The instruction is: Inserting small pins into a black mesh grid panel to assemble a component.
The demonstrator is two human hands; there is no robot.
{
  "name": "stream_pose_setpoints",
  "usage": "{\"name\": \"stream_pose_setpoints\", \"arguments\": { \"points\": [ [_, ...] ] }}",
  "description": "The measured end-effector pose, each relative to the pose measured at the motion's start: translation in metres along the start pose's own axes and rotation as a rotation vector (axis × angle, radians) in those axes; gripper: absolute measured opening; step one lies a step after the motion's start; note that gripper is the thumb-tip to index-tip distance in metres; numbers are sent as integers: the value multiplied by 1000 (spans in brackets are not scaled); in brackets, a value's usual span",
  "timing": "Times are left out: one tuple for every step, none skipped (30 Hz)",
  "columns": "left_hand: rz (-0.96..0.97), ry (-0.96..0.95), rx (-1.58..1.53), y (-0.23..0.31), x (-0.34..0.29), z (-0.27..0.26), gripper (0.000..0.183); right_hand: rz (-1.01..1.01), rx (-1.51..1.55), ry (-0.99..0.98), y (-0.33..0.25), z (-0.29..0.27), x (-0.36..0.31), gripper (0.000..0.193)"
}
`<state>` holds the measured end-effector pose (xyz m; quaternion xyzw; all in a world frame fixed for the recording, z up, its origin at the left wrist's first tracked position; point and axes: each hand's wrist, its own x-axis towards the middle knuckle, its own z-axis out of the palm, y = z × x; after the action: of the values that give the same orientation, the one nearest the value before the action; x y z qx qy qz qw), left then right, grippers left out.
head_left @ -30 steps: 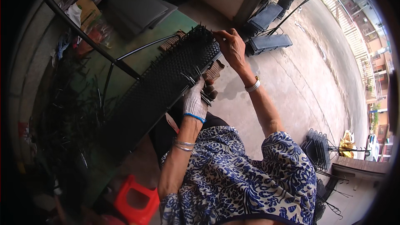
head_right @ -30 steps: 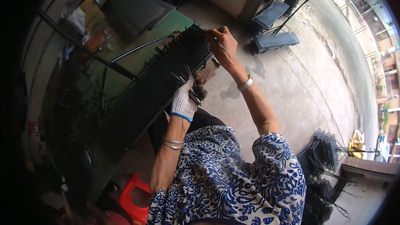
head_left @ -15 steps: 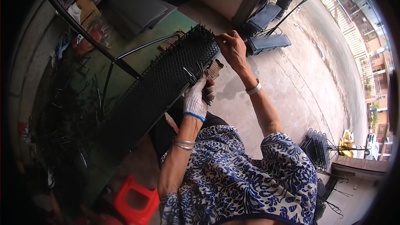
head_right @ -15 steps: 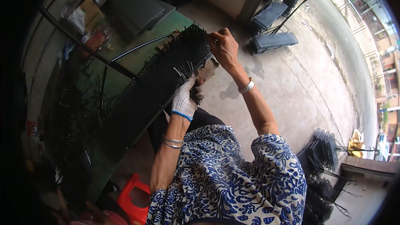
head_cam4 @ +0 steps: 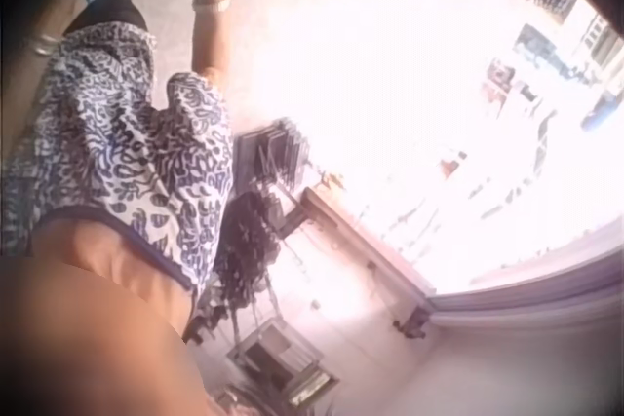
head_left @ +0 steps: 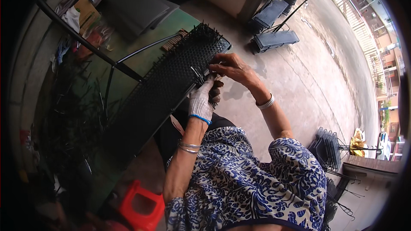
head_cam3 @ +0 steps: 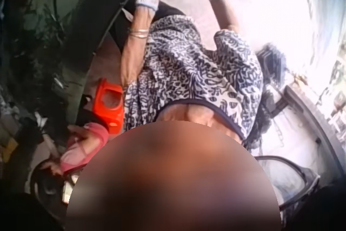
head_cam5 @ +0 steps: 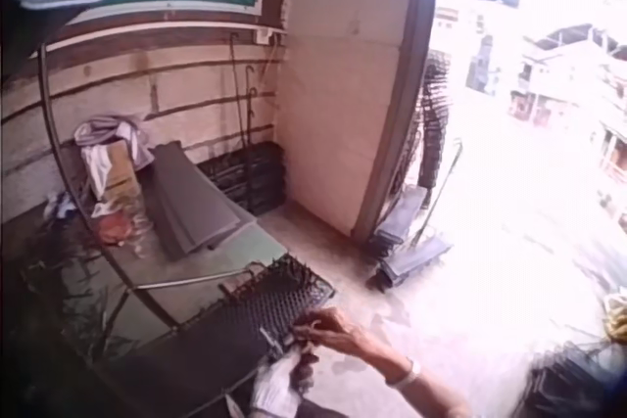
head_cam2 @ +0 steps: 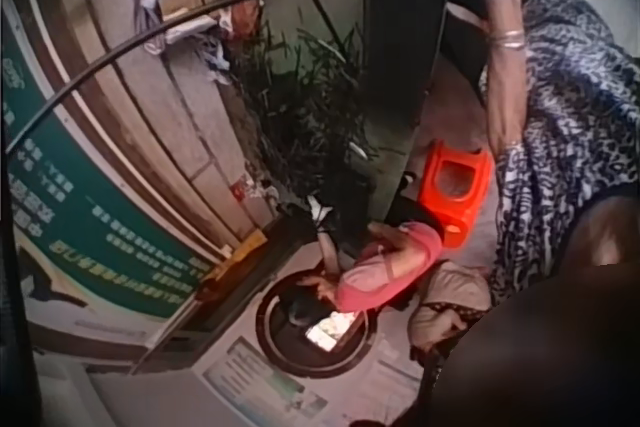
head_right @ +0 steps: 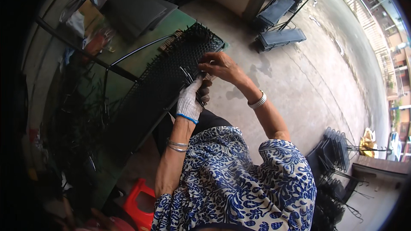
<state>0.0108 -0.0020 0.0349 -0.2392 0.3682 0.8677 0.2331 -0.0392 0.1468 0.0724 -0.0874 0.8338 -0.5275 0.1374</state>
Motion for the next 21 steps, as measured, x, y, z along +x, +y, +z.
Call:
{"name": "stream_pose_setpoints", "arguments": {
  "points": [
    [-4, 0, 3, 0, -2, 2, 16, -13, 86, -9, 4, 0, 0, 28],
    [-2, -7, 29, 1, -4, 4, 17, 48, 194, -23, 5, -1, -1, 23],
    [3, -12, 53, 1, -4, 4, 18, 48, 194, -23, 7, -3, 0, 23],
    [3, -12, 53, 2, -3, 3, 18, 48, 161, -22, 8, -6, 1, 23],
    [-21, -14, 102, 3, -2, 2, 20, 47, 127, -21, 9, -8, 2, 22],
    [-48, -16, 153, 4, -2, 2, 23, 50, 130, -20, 9, -9, 2, 22],
    [-51, -15, 155, 4, -3, 3, 23, 55, 154, -36, 8, -11, 1, 22],
    [-72, -35, 163, 5, -4, 3, 22, 60, 179, -51, 8, -12, 1, 21],
    [-92, -56, 171, 6, -5, 4, 21, 62, 182, -49, 9, -11, 1, 21],
    [-95, -56, 174, 5, -4, 4, 21, 75, 238, -43, 10, -11, 1, 20],
    [-111, -87, 151, 5, -4, 4, 20, 88, 293, -36, 11, -11, 1, 19],
    [-125, -118, 128, 5, -3, 4, 19, 90, 296, -34, 12, -12, 1, 19],
    [-128, -118, 130, 5, -2, 3, 19, 91, 332, -61, 13, -15, 1, 19],
    [-154, -98, 108, 5, -1, 2, 19, 93, 369, -88, 14, -17, 1, 19],
    [-179, -78, 85, 5, 1, 1, 19, 94, 371, -85, 14, -18, 0, 19],
    [-181, -79, 89, 5, 2, 1, 19, 106, 418, -100, 12, -20, -1, 19],
    [-172, -77, 85, 5, 3, 1, 20, 117, 465, -114, 11, -21, -2, 19],
    [-162, -75, 81, 5, 3, 1, 21, 117, 467, -110, 11, -23, -3, 19],
    [-164, -77, 85, 6, 3, 2, 21, 107, 464, -92, 11, -24, -3, 20],
    [-146, -91, 83, 6, 2, 3, 21, 98, 460, -75, 11, -25, -4, 21],
    [-128, -105, 81, 7, 2, 4, 21, 98, 461, -71, 9, -26, -5, 21]
  ]
}}
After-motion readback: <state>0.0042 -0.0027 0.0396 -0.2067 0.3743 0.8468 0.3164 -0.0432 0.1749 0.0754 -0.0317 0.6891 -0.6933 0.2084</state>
